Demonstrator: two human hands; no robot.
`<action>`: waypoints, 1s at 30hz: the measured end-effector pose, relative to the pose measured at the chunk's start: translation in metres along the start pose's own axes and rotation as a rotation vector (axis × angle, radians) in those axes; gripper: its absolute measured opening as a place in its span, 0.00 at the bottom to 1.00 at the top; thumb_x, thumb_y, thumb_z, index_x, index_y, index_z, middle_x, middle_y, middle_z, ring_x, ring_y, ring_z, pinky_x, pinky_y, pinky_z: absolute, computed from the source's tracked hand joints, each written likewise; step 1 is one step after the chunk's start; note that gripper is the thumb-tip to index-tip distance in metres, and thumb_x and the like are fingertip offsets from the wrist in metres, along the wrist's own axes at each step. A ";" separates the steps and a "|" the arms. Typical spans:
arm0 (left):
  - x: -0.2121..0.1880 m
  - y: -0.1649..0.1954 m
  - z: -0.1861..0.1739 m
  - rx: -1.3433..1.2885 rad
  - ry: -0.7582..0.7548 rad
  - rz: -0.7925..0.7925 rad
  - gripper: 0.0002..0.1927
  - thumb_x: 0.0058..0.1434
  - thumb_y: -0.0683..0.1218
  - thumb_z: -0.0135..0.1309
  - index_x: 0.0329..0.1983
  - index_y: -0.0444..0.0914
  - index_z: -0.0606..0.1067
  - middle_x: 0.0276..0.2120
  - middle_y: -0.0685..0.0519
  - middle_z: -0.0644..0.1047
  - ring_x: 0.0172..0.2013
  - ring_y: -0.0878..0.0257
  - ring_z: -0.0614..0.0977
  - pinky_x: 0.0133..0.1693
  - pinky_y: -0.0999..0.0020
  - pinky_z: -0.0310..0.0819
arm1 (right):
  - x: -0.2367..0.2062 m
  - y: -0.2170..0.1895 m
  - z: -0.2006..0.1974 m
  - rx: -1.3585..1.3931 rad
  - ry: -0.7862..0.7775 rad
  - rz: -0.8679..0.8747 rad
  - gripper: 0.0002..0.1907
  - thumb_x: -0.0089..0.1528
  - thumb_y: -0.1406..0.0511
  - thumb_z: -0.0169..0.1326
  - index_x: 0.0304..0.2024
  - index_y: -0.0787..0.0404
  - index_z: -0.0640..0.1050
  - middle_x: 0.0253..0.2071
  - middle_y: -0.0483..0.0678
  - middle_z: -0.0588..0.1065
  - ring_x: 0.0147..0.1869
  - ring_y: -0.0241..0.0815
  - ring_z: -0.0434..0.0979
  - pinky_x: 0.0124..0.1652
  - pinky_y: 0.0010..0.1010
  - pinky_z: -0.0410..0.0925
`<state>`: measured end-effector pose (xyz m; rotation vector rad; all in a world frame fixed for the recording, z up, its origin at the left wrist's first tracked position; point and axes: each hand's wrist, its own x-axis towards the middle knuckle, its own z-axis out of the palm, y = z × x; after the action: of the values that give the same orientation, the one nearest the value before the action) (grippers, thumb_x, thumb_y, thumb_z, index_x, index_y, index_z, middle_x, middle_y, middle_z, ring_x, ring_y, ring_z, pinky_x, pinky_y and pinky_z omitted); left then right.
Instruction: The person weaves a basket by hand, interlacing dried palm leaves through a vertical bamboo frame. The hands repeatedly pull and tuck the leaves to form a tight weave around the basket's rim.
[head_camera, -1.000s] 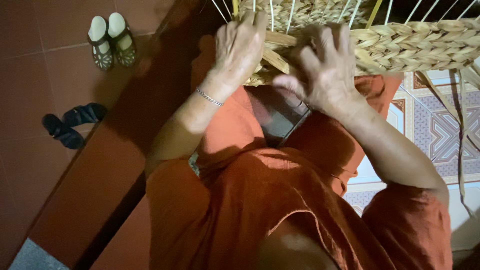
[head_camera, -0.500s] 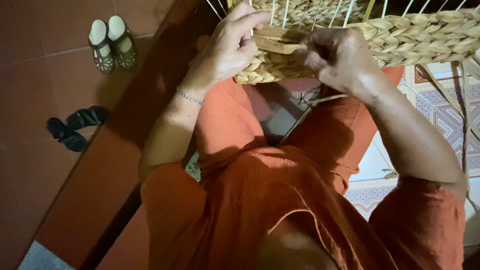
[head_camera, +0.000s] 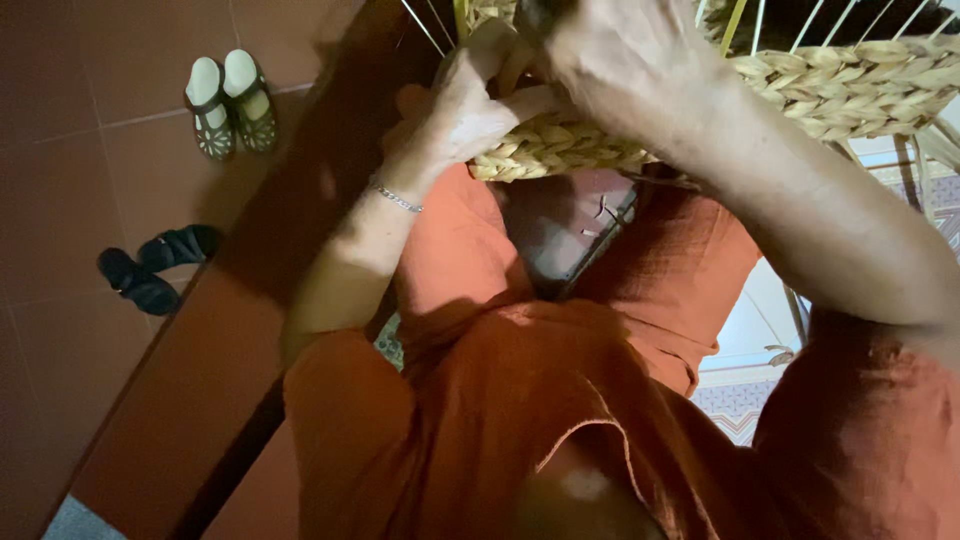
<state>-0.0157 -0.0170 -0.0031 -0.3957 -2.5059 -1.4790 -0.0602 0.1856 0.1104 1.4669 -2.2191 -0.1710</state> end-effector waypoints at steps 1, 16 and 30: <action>0.000 0.001 0.003 0.003 0.019 -0.021 0.19 0.57 0.46 0.73 0.36 0.33 0.72 0.29 0.50 0.71 0.32 0.53 0.75 0.38 0.58 0.72 | 0.002 0.002 0.000 -0.015 -0.060 -0.008 0.07 0.68 0.66 0.56 0.46 0.62 0.81 0.32 0.48 0.75 0.32 0.40 0.77 0.31 0.32 0.69; -0.008 0.025 0.013 0.073 0.210 0.207 0.15 0.56 0.37 0.51 0.47 0.30 0.71 0.45 0.47 0.71 0.45 0.55 0.78 0.46 0.57 0.76 | -0.050 0.076 0.109 0.870 -0.508 0.388 0.12 0.64 0.60 0.55 0.40 0.62 0.81 0.28 0.53 0.76 0.29 0.48 0.73 0.28 0.41 0.66; -0.004 -0.004 0.002 0.338 0.021 0.185 0.07 0.74 0.40 0.55 0.50 0.39 0.69 0.36 0.49 0.79 0.35 0.51 0.83 0.38 0.55 0.77 | -0.060 -0.016 0.084 0.279 0.076 0.403 0.25 0.70 0.52 0.67 0.27 0.59 0.74 0.16 0.47 0.68 0.16 0.47 0.66 0.23 0.41 0.61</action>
<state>-0.0131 -0.0172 -0.0083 -0.5299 -2.5573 -0.9653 -0.0657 0.2200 0.0117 1.0975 -2.4933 0.3314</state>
